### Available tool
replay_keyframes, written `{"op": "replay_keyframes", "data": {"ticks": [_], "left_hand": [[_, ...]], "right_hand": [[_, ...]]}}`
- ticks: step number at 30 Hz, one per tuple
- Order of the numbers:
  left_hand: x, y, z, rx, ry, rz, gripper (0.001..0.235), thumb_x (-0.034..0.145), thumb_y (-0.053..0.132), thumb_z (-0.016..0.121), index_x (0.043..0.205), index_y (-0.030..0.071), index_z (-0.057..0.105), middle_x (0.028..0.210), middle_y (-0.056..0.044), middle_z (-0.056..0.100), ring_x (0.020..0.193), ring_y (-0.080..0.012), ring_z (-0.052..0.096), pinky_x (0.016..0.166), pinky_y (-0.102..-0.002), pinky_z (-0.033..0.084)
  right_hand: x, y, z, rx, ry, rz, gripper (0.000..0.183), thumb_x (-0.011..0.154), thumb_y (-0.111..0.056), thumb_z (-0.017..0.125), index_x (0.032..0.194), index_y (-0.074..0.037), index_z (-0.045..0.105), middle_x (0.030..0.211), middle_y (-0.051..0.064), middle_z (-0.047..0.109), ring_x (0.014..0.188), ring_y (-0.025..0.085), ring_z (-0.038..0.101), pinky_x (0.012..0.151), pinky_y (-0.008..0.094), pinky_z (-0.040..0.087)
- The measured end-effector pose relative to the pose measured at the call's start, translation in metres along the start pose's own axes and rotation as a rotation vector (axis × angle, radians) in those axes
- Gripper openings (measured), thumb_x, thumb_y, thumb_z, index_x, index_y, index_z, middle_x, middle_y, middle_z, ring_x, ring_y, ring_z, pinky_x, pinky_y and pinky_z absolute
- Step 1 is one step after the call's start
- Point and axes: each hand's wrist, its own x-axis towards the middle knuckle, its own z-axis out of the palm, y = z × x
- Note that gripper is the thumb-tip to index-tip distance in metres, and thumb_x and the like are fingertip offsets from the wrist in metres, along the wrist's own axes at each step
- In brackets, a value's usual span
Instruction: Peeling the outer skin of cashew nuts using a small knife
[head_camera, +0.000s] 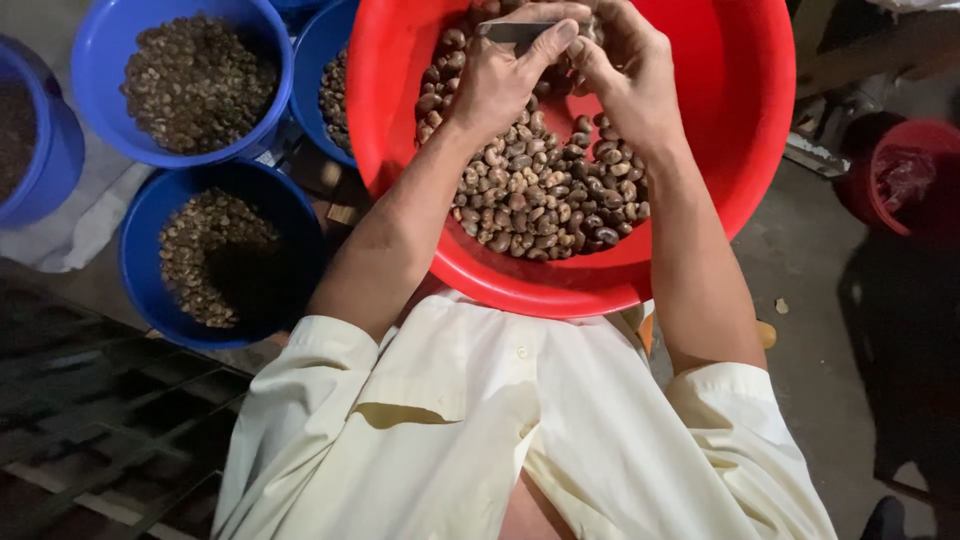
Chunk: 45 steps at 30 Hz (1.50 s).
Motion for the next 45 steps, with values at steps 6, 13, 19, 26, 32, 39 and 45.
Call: {"op": "replay_keyframes", "data": {"ticks": [6,13,19,26,32,39,45], "left_hand": [[0.002,0.0,-0.004,0.099,0.017,0.018,0.019,0.105,0.018,0.064,0.117,0.006,0.073,0.118,-0.009,0.076,0.115,-0.021,0.071,0.106,-0.031,0.057],[0.003,0.006,-0.005,0.145,0.018,0.035,0.019,0.105,0.014,0.061,0.114,0.004,0.074,0.116,-0.01,0.076,0.111,-0.0216,0.071,0.103,-0.033,0.055],[0.001,0.018,-0.008,0.144,-0.045,-0.014,0.021,0.107,0.023,0.064,0.118,0.007,0.072,0.118,-0.012,0.074,0.111,-0.0269,0.072,0.096,-0.036,0.064],[0.0,0.026,-0.009,0.153,-0.017,-0.018,0.02,0.107,0.021,0.064,0.118,0.005,0.071,0.118,-0.012,0.073,0.114,-0.0267,0.071,0.099,-0.036,0.061],[0.001,0.023,-0.006,0.128,-0.002,-0.046,0.022,0.106,0.025,0.064,0.118,0.009,0.072,0.12,-0.009,0.074,0.115,-0.0224,0.071,0.102,-0.034,0.058],[0.001,0.035,-0.003,0.058,-0.032,-0.042,0.023,0.106,0.024,0.063,0.119,0.008,0.073,0.125,-0.009,0.071,0.124,-0.0231,0.066,0.112,-0.035,0.053],[0.001,0.034,-0.006,-0.081,-0.029,-0.075,0.029,0.106,0.037,0.064,0.121,0.013,0.071,0.108,-0.004,0.076,0.099,-0.0156,0.072,0.085,-0.027,0.064]], "right_hand": [[-0.001,0.018,-0.003,-0.061,-0.054,-0.015,0.025,0.115,-0.003,0.056,0.14,0.001,0.05,0.114,0.009,0.06,0.089,0.015,0.053,0.075,0.028,0.05],[-0.002,0.046,-0.008,-0.145,0.016,-0.028,0.037,0.111,-0.01,0.062,0.143,0.002,0.048,0.137,0.014,0.061,0.126,0.021,0.058,0.109,0.034,0.049],[-0.002,0.02,-0.008,-0.166,-0.018,-0.069,0.028,0.111,-0.009,0.061,0.135,0.0,0.049,0.122,0.014,0.063,0.113,0.023,0.062,0.098,0.036,0.054],[-0.002,0.015,-0.004,-0.026,-0.042,0.037,0.024,0.112,-0.016,0.057,0.13,-0.003,0.05,0.098,0.007,0.062,0.083,0.014,0.068,0.074,0.027,0.064],[0.002,0.041,-0.009,-0.019,0.047,-0.011,0.031,0.106,-0.015,0.071,0.131,-0.001,0.059,0.114,0.005,0.064,0.1,0.012,0.06,0.088,0.026,0.054],[0.001,0.024,-0.007,0.3,0.04,0.192,0.025,0.111,-0.015,0.06,0.133,-0.005,0.058,0.105,0.003,0.068,0.089,0.011,0.07,0.08,0.021,0.061],[0.0,0.018,-0.005,0.398,0.036,0.195,0.019,0.109,-0.02,0.061,0.122,-0.007,0.059,0.107,0.008,0.072,0.094,0.017,0.074,0.084,0.027,0.064]]}}
